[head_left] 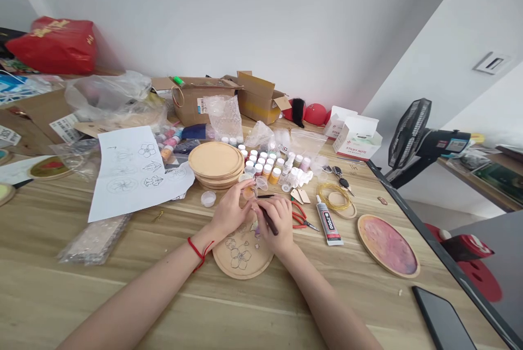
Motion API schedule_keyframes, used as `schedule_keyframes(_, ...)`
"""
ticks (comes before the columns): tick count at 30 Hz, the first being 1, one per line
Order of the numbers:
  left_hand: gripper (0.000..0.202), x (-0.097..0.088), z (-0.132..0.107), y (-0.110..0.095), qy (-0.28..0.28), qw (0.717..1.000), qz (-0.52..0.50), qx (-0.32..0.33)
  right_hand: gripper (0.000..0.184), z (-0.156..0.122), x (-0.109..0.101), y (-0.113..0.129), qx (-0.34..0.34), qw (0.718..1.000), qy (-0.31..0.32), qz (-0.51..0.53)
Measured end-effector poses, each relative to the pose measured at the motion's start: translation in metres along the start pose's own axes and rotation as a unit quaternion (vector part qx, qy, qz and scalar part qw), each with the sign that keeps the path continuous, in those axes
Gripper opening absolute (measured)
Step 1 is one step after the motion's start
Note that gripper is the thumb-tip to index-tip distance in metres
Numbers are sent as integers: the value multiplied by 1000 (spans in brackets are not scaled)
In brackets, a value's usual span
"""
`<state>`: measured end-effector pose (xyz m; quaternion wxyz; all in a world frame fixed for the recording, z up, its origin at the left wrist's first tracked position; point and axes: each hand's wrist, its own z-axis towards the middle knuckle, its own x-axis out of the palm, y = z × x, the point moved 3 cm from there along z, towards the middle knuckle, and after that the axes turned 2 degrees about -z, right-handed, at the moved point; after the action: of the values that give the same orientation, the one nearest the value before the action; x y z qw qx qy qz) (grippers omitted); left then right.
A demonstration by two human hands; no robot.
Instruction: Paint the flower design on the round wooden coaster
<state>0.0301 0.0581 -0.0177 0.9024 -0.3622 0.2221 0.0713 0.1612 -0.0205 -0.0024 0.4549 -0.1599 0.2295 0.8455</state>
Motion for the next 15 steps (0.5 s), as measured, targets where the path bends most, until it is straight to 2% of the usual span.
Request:
schedule_keyframes(2,40,0,0,0,3,1000,4,3,9,0,0,0,9,1000,-5,-1)
schedule_keyframes(5,41,1,0,-1,10,1000,5,10,12,-1,2,1,-10,1000,23,19)
schedule_keyframes(10,41,1,0,0,8,1000,12,4,12,0,1,0,16,1000,-6,3)
schedule_keyframes(15,41,1,0,1,8,1000,9,3,14,0,1,1,-3,1000,15,19)
